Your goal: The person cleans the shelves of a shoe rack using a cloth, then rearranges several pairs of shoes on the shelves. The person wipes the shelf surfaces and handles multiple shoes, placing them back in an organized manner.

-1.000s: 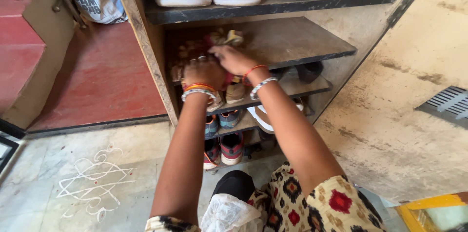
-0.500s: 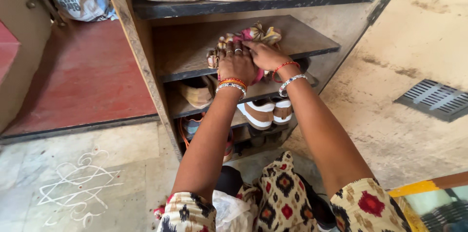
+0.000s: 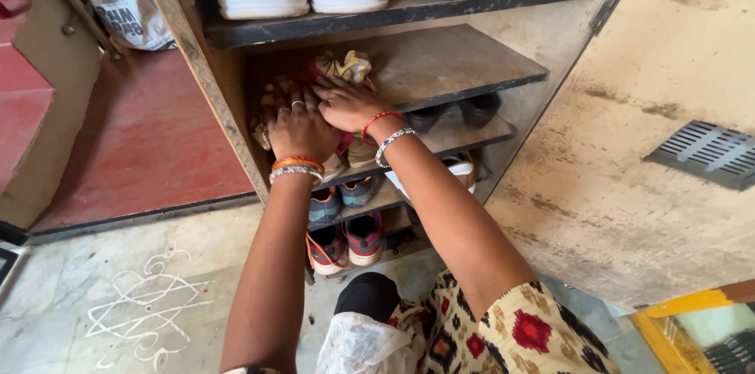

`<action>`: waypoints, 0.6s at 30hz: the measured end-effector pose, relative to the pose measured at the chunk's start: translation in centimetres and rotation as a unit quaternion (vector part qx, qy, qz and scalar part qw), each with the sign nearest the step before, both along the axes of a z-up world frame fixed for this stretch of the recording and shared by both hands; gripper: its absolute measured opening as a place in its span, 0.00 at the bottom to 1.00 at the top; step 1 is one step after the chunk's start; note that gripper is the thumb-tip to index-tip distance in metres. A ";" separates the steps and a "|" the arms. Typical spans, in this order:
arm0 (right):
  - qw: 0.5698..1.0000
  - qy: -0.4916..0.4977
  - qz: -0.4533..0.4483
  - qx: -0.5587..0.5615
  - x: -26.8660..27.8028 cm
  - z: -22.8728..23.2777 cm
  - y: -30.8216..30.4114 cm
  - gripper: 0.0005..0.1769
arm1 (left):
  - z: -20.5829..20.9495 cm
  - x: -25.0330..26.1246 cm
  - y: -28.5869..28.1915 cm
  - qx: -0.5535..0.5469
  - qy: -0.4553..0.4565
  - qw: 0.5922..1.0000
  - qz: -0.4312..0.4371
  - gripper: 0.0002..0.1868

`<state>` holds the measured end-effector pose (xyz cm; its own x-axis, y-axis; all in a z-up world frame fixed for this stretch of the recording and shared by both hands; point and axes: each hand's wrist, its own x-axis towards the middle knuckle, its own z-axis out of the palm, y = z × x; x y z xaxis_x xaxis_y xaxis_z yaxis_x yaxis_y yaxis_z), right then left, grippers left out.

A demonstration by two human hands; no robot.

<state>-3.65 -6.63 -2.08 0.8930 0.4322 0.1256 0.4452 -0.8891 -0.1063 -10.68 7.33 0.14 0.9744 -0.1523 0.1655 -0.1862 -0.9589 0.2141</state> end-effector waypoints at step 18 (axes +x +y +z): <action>0.992 -0.048 -0.008 -0.113 1.8 -1.3 -19.1 0.33 | 2.0 2.4 -15.5 0.052 0.077 0.991 -0.096 0.58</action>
